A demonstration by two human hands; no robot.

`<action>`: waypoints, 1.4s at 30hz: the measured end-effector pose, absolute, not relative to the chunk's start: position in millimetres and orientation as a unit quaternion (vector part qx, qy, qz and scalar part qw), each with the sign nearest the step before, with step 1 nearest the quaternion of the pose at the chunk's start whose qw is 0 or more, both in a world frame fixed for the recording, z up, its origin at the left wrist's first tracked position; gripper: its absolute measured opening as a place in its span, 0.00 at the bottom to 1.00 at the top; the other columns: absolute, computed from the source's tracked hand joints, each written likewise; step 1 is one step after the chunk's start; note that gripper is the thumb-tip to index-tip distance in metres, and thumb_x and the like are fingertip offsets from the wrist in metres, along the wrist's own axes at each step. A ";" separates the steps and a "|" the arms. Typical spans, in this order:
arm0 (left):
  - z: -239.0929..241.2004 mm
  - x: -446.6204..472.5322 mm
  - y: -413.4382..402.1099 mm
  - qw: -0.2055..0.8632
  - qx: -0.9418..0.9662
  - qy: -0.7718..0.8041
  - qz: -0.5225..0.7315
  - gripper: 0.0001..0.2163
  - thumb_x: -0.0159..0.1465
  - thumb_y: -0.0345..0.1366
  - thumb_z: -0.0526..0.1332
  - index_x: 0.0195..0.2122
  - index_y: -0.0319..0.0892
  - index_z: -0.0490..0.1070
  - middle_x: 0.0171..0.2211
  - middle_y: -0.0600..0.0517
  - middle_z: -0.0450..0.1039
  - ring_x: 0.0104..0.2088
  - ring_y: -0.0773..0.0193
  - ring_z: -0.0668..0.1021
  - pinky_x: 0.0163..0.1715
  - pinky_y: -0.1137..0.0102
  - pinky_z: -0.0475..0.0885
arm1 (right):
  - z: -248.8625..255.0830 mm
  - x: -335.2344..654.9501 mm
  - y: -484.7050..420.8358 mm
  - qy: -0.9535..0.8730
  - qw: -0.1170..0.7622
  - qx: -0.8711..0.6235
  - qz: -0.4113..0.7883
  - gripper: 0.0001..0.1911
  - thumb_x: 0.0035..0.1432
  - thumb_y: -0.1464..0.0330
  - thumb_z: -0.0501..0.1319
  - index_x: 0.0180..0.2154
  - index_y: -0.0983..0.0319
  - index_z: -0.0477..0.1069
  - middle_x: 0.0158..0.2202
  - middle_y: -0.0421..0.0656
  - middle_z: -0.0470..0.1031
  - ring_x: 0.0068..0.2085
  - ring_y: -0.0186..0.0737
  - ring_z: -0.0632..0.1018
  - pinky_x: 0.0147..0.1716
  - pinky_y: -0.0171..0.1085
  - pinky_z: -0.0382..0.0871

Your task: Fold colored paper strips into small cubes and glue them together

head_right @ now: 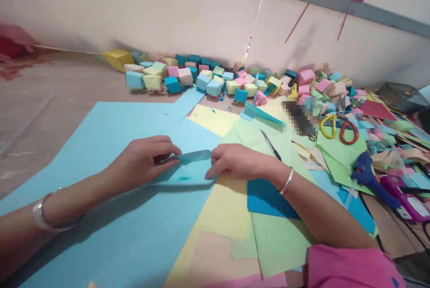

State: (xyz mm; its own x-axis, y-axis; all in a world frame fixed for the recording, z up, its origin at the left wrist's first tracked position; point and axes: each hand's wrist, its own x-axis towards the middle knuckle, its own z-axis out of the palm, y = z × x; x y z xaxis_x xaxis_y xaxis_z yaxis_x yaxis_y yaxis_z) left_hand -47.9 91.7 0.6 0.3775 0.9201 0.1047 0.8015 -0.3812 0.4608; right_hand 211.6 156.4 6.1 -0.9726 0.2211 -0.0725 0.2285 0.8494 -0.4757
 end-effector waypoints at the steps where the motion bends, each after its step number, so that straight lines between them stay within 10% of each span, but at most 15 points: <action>1: 1.4 -47.6 91.2 0.174 0.807 0.537 0.172 0.04 0.59 0.32 0.60 0.32 0.42 0.75 0.27 0.55 0.70 0.26 0.68 0.70 0.27 0.73 0.62 | 6.9 211.9 155.6 0.961 0.025 0.110 -0.252 0.22 0.58 0.81 0.56 0.46 0.53 0.77 0.38 0.42 0.71 0.39 0.37 0.71 0.38 0.34 0.65; 16: -7.1 -38.0 73.6 -0.013 0.905 0.422 0.046 0.10 0.65 0.28 0.52 0.31 0.42 0.72 0.27 0.51 0.67 0.26 0.63 0.68 0.23 0.68 0.51 | 8.5 203.8 147.1 0.976 -0.029 0.195 -0.089 0.09 0.58 0.73 0.58 0.41 0.61 0.73 0.36 0.45 0.69 0.34 0.37 0.67 0.29 0.34 0.54; 28: -9.9 -33.3 70.5 0.038 0.920 0.387 -0.034 0.14 0.64 0.45 0.61 0.45 0.40 0.71 0.32 0.49 0.71 0.30 0.59 0.72 0.23 0.67 0.54 | 12.3 200.1 131.9 0.984 0.049 0.166 0.050 0.11 0.67 0.74 0.52 0.36 0.63 0.71 0.30 0.43 0.66 0.31 0.38 0.60 0.28 0.40 0.42; 42: -4.9 -28.4 70.5 0.074 0.907 0.410 -0.065 0.13 0.63 0.43 0.63 0.42 0.40 0.69 0.33 0.48 0.74 0.32 0.56 0.75 0.24 0.67 0.59 | 4.7 195.7 88.4 0.944 0.078 0.285 0.149 0.10 0.52 0.83 0.56 0.28 0.64 0.66 0.25 0.44 0.67 0.25 0.37 0.62 0.26 0.41 0.37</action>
State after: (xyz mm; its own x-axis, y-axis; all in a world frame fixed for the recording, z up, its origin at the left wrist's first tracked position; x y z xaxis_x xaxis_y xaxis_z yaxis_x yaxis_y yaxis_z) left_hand -28.4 70.5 -4.9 0.6560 0.7335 -0.1777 0.7526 -0.6536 0.0805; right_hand 195.7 88.4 4.7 -0.8249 0.5617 -0.0628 0.5152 0.7929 0.3253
